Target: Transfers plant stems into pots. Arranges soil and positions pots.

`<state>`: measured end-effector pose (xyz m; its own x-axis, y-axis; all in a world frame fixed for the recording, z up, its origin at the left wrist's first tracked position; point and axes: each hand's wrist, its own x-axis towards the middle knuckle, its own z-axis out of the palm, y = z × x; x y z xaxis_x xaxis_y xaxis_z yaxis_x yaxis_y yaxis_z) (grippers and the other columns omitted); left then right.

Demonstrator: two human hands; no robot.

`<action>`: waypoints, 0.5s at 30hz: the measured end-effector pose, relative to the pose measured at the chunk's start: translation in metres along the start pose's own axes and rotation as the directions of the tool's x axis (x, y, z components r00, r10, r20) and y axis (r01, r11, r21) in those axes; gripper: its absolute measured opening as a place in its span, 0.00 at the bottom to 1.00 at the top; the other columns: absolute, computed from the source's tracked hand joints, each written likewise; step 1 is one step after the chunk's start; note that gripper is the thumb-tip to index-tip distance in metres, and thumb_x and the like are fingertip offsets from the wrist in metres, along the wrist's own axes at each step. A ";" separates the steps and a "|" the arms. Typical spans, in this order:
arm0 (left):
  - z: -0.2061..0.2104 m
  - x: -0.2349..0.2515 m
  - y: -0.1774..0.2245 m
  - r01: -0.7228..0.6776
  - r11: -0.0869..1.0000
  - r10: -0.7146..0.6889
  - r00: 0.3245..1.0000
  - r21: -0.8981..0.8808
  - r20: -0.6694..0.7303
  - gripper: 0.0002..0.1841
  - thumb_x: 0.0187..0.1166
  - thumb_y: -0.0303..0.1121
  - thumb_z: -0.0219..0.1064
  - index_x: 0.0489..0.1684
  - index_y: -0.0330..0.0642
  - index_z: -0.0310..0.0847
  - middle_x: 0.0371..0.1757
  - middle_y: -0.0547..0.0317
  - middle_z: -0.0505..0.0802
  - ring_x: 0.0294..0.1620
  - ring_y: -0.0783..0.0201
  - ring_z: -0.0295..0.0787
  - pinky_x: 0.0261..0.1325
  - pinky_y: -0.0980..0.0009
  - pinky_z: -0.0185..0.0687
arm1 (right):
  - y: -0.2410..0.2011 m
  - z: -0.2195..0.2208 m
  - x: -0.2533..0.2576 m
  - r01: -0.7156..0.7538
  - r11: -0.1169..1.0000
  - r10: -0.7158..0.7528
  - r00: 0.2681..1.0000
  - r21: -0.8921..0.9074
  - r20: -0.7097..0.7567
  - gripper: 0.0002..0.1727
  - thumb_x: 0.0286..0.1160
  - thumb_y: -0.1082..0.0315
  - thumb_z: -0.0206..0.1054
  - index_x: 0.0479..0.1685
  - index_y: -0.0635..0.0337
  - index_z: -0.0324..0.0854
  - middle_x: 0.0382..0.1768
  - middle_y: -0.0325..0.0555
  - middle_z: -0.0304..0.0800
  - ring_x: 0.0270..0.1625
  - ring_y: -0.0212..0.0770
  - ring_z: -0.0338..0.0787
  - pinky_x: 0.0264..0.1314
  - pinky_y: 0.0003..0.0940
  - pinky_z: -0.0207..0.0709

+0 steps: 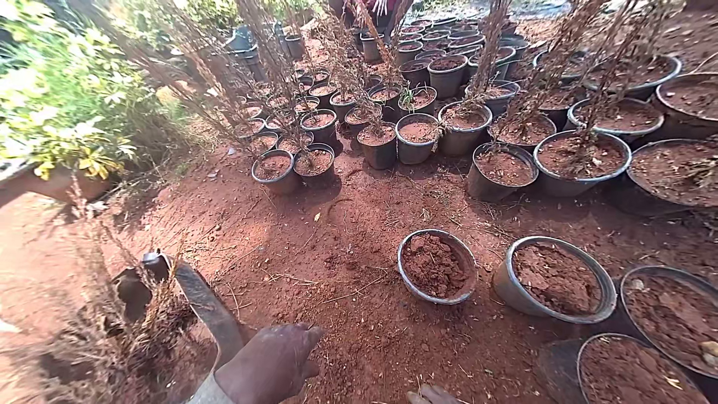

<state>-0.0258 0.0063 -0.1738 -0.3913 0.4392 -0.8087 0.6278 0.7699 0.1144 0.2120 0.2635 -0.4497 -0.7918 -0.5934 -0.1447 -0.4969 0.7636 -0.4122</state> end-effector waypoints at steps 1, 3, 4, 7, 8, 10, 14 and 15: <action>0.000 0.000 0.000 0.001 1.000 -0.001 1.000 0.001 -0.002 0.31 0.89 0.50 0.62 0.89 0.48 0.67 0.78 0.40 0.83 0.77 0.38 0.81 0.75 0.35 0.75 | 0.002 -0.002 0.000 -0.046 0.998 0.046 0.999 0.037 -0.003 0.14 0.84 0.62 0.64 0.62 0.51 0.87 0.64 0.63 0.88 0.61 0.69 0.89 0.56 0.62 0.86; 0.000 -0.001 0.000 0.005 1.000 -0.005 1.000 0.005 0.003 0.31 0.89 0.51 0.61 0.88 0.49 0.67 0.78 0.40 0.83 0.77 0.37 0.81 0.74 0.35 0.76 | 0.003 -0.015 0.001 -0.224 0.966 0.216 0.973 0.127 0.076 0.17 0.82 0.63 0.65 0.65 0.53 0.86 0.69 0.67 0.85 0.67 0.71 0.86 0.58 0.63 0.86; 0.000 -0.001 0.000 0.006 1.000 -0.006 1.000 0.007 0.007 0.31 0.89 0.51 0.61 0.88 0.49 0.67 0.78 0.40 0.83 0.77 0.37 0.82 0.74 0.35 0.76 | 0.005 -0.025 0.001 -0.346 0.920 0.323 0.936 0.186 0.142 0.20 0.79 0.62 0.67 0.69 0.52 0.86 0.72 0.67 0.82 0.72 0.70 0.83 0.64 0.65 0.83; 0.000 -0.003 0.003 -0.003 1.000 0.003 1.000 0.016 0.008 0.31 0.89 0.50 0.61 0.88 0.47 0.68 0.77 0.39 0.83 0.76 0.37 0.82 0.73 0.34 0.76 | 0.022 -0.052 -0.001 -0.588 0.684 0.561 0.802 0.431 0.204 0.24 0.68 0.62 0.75 0.67 0.53 0.88 0.67 0.61 0.86 0.70 0.60 0.86 0.73 0.60 0.77; 0.000 -0.003 0.003 -0.011 1.000 0.011 1.000 0.017 0.004 0.30 0.89 0.50 0.61 0.88 0.47 0.68 0.77 0.39 0.83 0.76 0.37 0.82 0.73 0.35 0.76 | 0.030 -0.063 -0.005 -0.597 0.612 0.589 0.782 0.518 0.205 0.24 0.66 0.64 0.76 0.65 0.55 0.88 0.64 0.60 0.88 0.68 0.56 0.87 0.74 0.56 0.76; -0.001 -0.003 0.004 -0.016 1.000 0.016 1.000 0.015 -0.001 0.30 0.89 0.50 0.61 0.88 0.47 0.68 0.77 0.39 0.83 0.76 0.37 0.82 0.73 0.35 0.76 | 0.042 -0.091 -0.015 -0.539 0.513 0.623 0.769 0.668 0.142 0.21 0.65 0.65 0.76 0.59 0.58 0.90 0.57 0.52 0.94 0.59 0.44 0.92 0.68 0.46 0.81; 0.001 -0.006 0.002 -0.050 0.999 0.050 0.998 -0.002 -0.033 0.29 0.89 0.49 0.62 0.85 0.44 0.70 0.75 0.37 0.84 0.74 0.35 0.83 0.71 0.33 0.77 | 0.039 -0.187 -0.019 -0.356 0.467 0.665 0.745 0.809 -0.055 0.17 0.60 0.64 0.75 0.51 0.50 0.91 0.47 0.32 0.93 0.45 0.24 0.89 0.50 0.25 0.83; 0.000 -0.006 0.002 -0.050 0.999 0.050 0.998 -0.002 -0.034 0.29 0.89 0.49 0.62 0.85 0.44 0.70 0.75 0.37 0.84 0.73 0.35 0.83 0.71 0.33 0.77 | 0.038 -0.212 -0.016 -0.333 0.490 0.685 0.719 0.805 -0.119 0.16 0.59 0.63 0.75 0.50 0.48 0.91 0.46 0.30 0.94 0.45 0.23 0.90 0.49 0.24 0.84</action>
<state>-0.0224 0.0048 -0.1693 -0.3820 0.4929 -0.7818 0.6453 0.7478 0.1562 0.1304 0.3558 -0.2720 -0.9519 0.1264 -0.2792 0.3064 0.3672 -0.8783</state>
